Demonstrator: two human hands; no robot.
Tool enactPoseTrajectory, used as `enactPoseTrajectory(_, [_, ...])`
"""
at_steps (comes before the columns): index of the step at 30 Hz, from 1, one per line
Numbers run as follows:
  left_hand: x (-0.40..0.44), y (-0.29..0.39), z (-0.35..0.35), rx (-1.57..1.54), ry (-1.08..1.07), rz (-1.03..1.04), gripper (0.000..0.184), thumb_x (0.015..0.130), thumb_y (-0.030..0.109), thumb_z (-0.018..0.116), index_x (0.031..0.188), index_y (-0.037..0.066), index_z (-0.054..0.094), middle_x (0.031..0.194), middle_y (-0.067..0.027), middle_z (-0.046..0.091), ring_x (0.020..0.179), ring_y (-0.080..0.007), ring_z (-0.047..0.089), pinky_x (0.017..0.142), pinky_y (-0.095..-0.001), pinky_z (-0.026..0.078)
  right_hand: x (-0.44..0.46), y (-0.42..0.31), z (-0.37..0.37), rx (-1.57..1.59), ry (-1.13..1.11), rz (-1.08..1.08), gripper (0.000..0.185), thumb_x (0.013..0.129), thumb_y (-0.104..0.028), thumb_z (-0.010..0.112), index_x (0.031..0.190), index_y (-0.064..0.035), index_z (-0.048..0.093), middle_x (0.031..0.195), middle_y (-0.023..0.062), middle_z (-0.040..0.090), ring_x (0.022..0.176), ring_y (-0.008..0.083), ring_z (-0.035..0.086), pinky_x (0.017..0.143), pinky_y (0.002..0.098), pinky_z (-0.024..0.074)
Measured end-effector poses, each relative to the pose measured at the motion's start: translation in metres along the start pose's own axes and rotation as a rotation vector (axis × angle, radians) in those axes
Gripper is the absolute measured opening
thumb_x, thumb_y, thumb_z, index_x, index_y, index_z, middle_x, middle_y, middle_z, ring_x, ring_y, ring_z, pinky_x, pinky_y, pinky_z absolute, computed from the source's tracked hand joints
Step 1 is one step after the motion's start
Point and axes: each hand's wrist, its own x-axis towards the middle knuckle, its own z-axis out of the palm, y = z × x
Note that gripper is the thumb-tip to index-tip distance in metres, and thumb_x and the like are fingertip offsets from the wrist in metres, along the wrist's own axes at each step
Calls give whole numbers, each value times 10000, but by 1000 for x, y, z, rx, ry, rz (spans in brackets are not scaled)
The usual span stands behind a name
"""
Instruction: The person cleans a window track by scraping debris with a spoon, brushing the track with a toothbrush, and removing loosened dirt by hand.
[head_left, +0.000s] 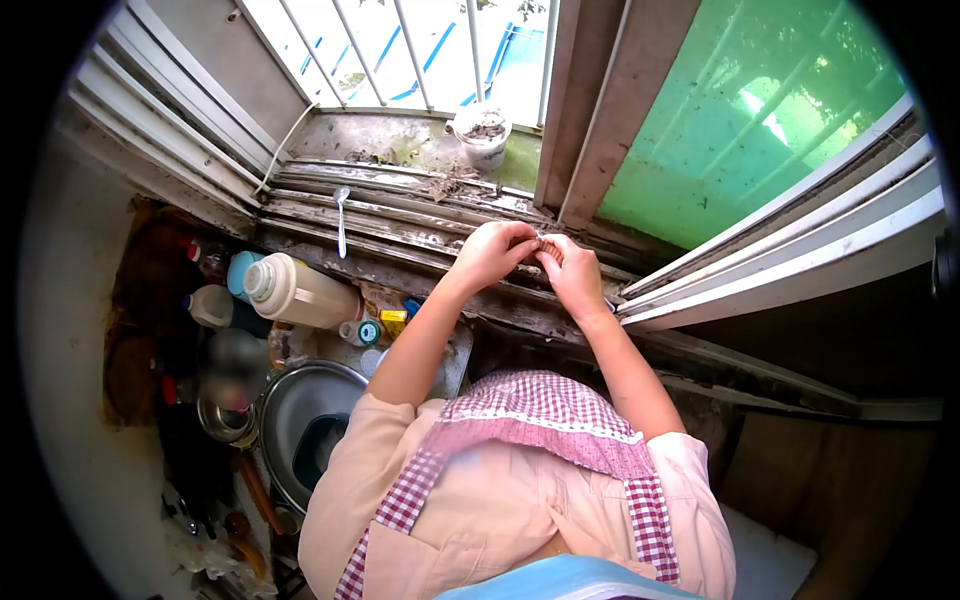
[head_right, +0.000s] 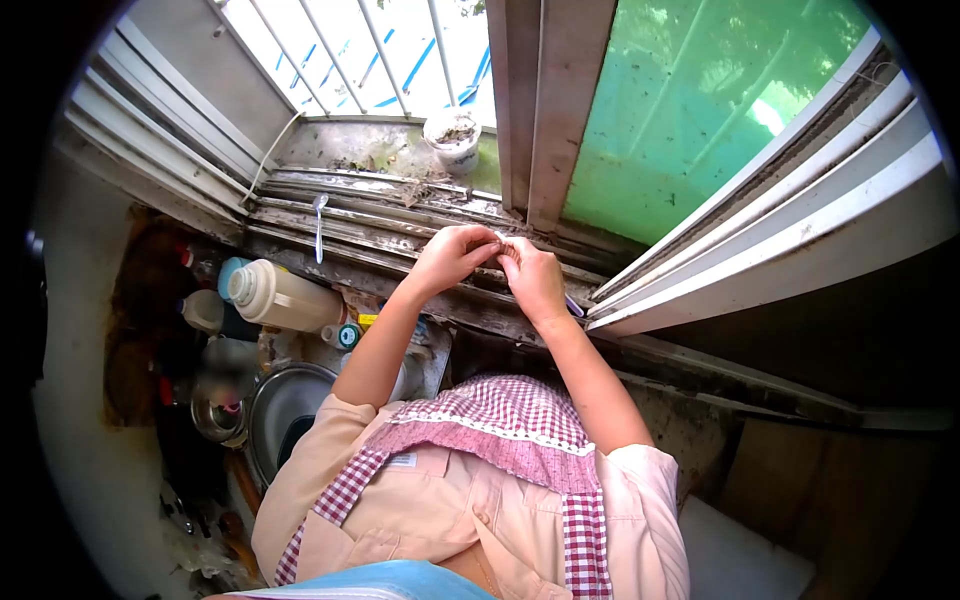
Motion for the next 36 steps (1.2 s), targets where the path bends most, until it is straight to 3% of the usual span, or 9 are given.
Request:
enactPoseTrajectory(7, [-3, 13, -7, 365, 0, 191, 136, 818, 153, 551, 849, 24, 584, 766, -135, 592, 749, -325, 576, 655, -386, 457, 5, -3, -7, -191, -24, -193, 133, 782, -155, 610, 859, -51, 642, 809, 140, 635, 724, 342, 601, 636, 414, 477])
enactPoseTrajectory(9, [-3, 9, -5, 305, 37, 299, 124, 826, 142, 543, 866, 29, 571, 776, -137, 590, 740, -321, 577, 647, -377, 457, 6, -8, -10, -234, 2, -262, 115, 767, -166, 613, 799, -60, 645, 762, 113, 624, 713, 316, 584, 612, 403, 469])
enactPoseTrajectory(15, [-20, 18, -15, 125, -8, 125, 105, 842, 119, 533, 862, 20, 559, 754, -121, 597, 700, -269, 591, 631, -339, 461, 6, -19, -12, -443, -48, -504, 104, 759, -149, 593, 825, -82, 640, 704, 67, 600, 687, 235, 565, 577, 352, 474])
enactPoseTrajectory(16, [-22, 12, -14, 41, 7, 111, 96, 859, 98, 526, 854, 5, 548, 730, -99, 598, 654, -183, 591, 604, -298, 457, 7, -19, -12, -477, -66, -546, 116, 761, -145, 584, 847, -83, 632, 702, 56, 598, 674, 218, 567, 558, 332, 476])
enactPoseTrajectory(20, [-27, -1, -8, -271, 151, -52, 115, 887, 82, 513, 825, -9, 546, 710, -22, 573, 661, -67, 528, 589, -223, 426, 10, -24, 1, -449, 4, -592, 131, 747, -135, 632, 867, -84, 648, 724, 67, 617, 639, 234, 569, 554, 334, 473])
enactPoseTrajectory(26, [-25, -31, -19, -295, 421, -89, 113, 856, 89, 547, 810, -13, 565, 689, -31, 558, 647, -89, 495, 608, -243, 427, 15, -33, 14, -339, 129, -684, 140, 743, -99, 661, 879, -69, 656, 745, 85, 633, 624, 221, 586, 547, 305, 469])
enactPoseTrajectory(28, [-30, -38, -36, -181, 565, -99, 111, 854, 92, 551, 804, -5, 572, 693, -19, 549, 660, -100, 504, 611, -254, 430, 14, -37, 11, -217, 204, -551, 119, 756, -114, 659, 859, -53, 656, 703, 88, 615, 607, 241, 575, 548, 322, 466])
enactPoseTrajectory(31, [-38, -54, -65, -461, 699, -166, 118, 852, 104, 561, 805, 1, 591, 690, -14, 571, 646, -75, 504, 616, -236, 431, 16, -37, -1, -69, 244, -307, 74, 775, -90, 662, 819, -31, 665, 649, 109, 588, 576, 231, 567, 537, 311, 443])
enactPoseTrajectory(36, [-21, -41, -30, -239, 431, -159, 152, 836, 132, 579, 820, -15, 614, 712, -52, 604, 653, -114, 544, 625, -264, 447, 12, -25, -5, 319, 245, 11, 82, 847, -40, 577, 899, 10, 616, 748, 69, 604, 594, 120, 589, 540, 238, 461])
